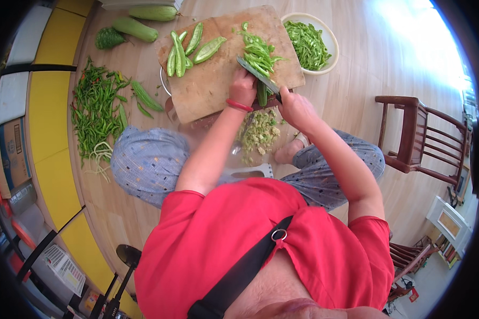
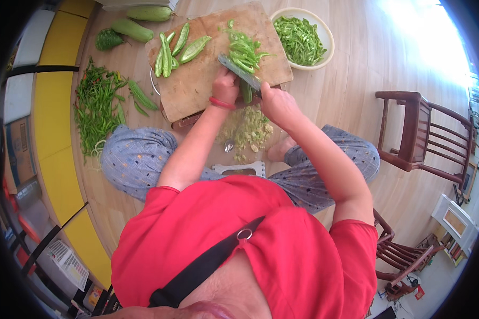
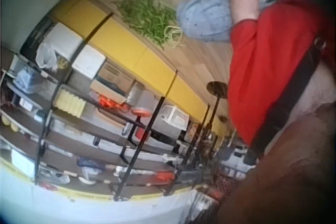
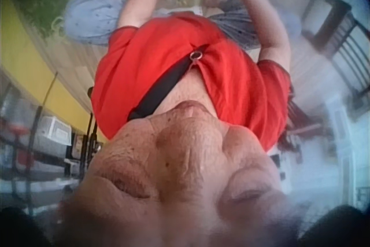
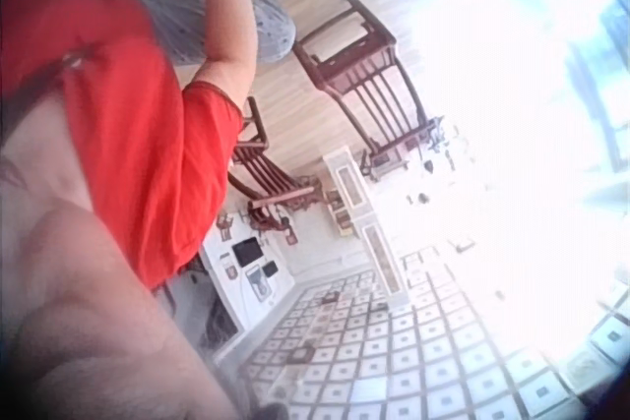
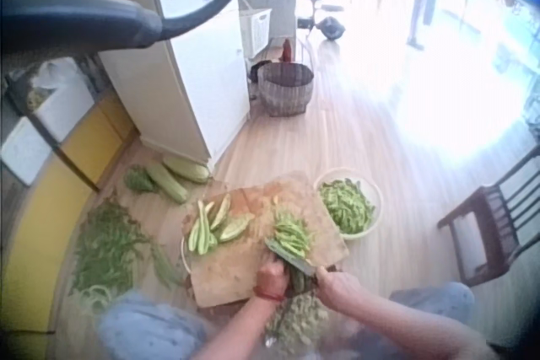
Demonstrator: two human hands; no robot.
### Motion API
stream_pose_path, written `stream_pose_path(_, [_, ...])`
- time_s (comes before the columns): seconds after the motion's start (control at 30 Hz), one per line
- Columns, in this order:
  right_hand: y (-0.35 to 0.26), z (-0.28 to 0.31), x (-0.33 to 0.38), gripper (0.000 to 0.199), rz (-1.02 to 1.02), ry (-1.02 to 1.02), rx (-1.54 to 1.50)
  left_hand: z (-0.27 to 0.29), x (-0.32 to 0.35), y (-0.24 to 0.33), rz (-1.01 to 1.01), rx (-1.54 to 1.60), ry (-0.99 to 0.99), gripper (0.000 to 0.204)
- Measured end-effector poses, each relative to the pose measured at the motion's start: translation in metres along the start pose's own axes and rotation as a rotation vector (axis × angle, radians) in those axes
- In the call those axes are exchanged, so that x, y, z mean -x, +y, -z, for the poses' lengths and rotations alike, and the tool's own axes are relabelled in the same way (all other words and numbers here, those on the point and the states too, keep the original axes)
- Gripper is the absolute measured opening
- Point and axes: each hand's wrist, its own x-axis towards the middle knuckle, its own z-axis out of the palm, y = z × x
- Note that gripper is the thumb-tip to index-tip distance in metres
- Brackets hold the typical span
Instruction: The person chops green peppers and bitter melons on a wooden cutting board with a large knife, placing the sliced pieces into a plastic bowl.
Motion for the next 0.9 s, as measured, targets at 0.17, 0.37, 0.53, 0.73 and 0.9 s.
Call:
stream_pose_path(0.17, [0.002, -0.015, -0.028, 0.021, -0.089, 0.0, -0.003, 0.004, -0.005, 0.001, -0.086, -0.08, -0.019, 0.007])
stream_pose_path(0.37, [0.016, -0.007, -0.031, 0.022, -0.026, 0.041, -0.112, 0.013, -0.002, 0.014, 0.049, -0.007, -0.176, 0.025])
stream_pose_path(0.53, [-0.002, 0.014, 0.008, 0.019, 0.004, -0.031, -0.014, 0.007, 0.0, 0.006, 0.1, 0.031, -0.119, 0.027])
stream_pose_path(0.73, [0.011, 0.009, 0.016, 0.02, 0.03, -0.039, 0.005, 0.003, 0.002, 0.007, 0.089, -0.021, -0.115, 0.022])
stream_pose_path(0.9, [0.011, 0.005, 0.014, 0.02, -0.005, -0.067, 0.001, 0.004, 0.004, 0.008, 0.097, -0.023, -0.117, 0.018])
